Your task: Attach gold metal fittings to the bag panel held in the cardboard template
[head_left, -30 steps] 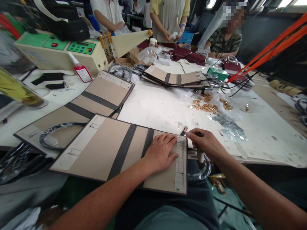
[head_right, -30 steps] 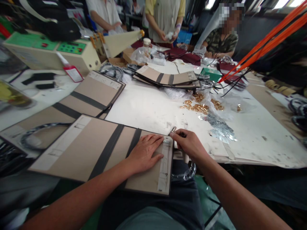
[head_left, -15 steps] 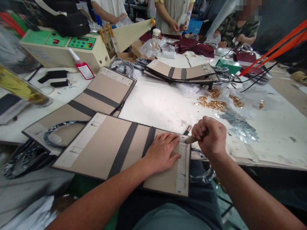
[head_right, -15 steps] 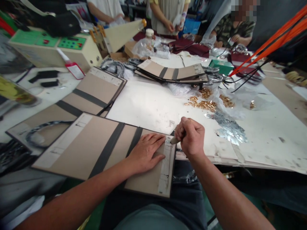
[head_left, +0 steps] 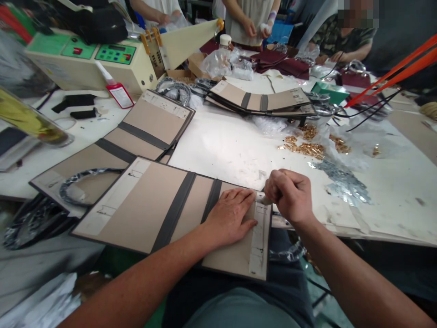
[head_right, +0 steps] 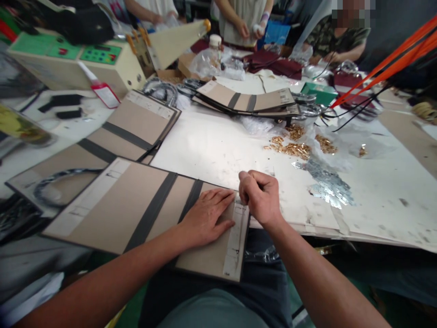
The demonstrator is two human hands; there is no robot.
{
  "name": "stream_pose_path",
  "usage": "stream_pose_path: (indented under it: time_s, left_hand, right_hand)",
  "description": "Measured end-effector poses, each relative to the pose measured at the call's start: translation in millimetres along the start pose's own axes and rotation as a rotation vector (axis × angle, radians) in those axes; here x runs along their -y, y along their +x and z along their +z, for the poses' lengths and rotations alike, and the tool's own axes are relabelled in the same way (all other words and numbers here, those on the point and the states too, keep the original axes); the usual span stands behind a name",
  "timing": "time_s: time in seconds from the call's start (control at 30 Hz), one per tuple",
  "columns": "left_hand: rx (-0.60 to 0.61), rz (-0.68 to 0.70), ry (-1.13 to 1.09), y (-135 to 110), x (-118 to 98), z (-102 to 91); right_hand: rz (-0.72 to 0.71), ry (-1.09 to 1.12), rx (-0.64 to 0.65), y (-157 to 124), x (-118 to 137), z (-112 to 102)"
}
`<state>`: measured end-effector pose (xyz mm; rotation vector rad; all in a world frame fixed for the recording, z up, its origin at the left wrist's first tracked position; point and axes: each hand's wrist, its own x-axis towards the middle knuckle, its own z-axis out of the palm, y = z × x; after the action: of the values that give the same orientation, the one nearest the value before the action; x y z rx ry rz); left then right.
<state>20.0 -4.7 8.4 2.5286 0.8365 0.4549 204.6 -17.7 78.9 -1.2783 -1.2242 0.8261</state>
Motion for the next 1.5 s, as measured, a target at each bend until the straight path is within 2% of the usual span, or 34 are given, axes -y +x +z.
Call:
stream_pose_path:
  time_s: [0.17, 0.3, 0.43, 0.57, 0.73, 0.83, 0.93, 1.0, 1.13, 1.23, 1.3, 1.4, 1.5]
  left_hand:
    - [0.001, 0.005, 0.007, -0.7, 0.2, 1.3]
    - [0.003, 0.003, 0.013, -1.4, -0.2, 0.3]
    - [0.004, 0.011, 0.003, -2.2, -0.3, -0.7]
    - [-0.009, 0.008, -0.004, -2.8, 0.1, -0.5]
    - [-0.027, 0.025, -0.012, -2.9, 1.6, 1.1]
    - [-0.020, 0.008, -0.012, -2.5, 2.3, 0.8]
    - [0.001, 0.017, -0.022, -2.4, 2.0, -0.1]
    - [-0.005, 0.021, -0.017, -2.3, 1.6, 0.1]
    - [-0.006, 0.016, -0.003, -1.3, 1.7, 2.8]
    - [-0.002, 0.021, -0.007, -0.4, 2.3, 4.6]
    - [-0.006, 0.020, -0.001, 0.2, 2.3, 4.9]
    - [-0.009, 0.018, 0.005, 1.0, 1.8, 4.5]
    - [-0.019, 0.019, 0.009, 1.3, 1.2, 5.0]
  right_hand:
    - [-0.037, 0.039, 0.010, 1.6, -3.0, 0.4]
    - [0.010, -0.030, 0.033, 2.4, 1.3, 4.6]
    - [-0.089, 0.036, 0.079, 2.4, 14.1, 14.2]
    - [0.015, -0.112, 0.163, 5.1, 19.1, 19.5]
    - [-0.090, -0.032, 0.116, 5.7, 13.4, 15.5]
    - [-0.066, -0.006, 0.127, 3.4, 7.4, 12.4]
    - [-0.164, 0.119, 0.069, 0.9, 5.5, 9.8]
    - [-0.210, 0.182, 0.083, -0.8, 4.6, 8.5]
    - [-0.150, 0.150, 0.065, -3.8, -2.7, 5.5]
    - [-0.173, 0.137, 0.030, -4.9, -6.9, 2.1]
    - [-0.163, 0.076, 0.036, -4.6, -6.6, -0.4]
    - [-0.075, -0.153, 0.039, -4.4, -0.9, -6.1]
    - [0.035, -0.413, 0.182, -11.1, 6.0, -16.2]
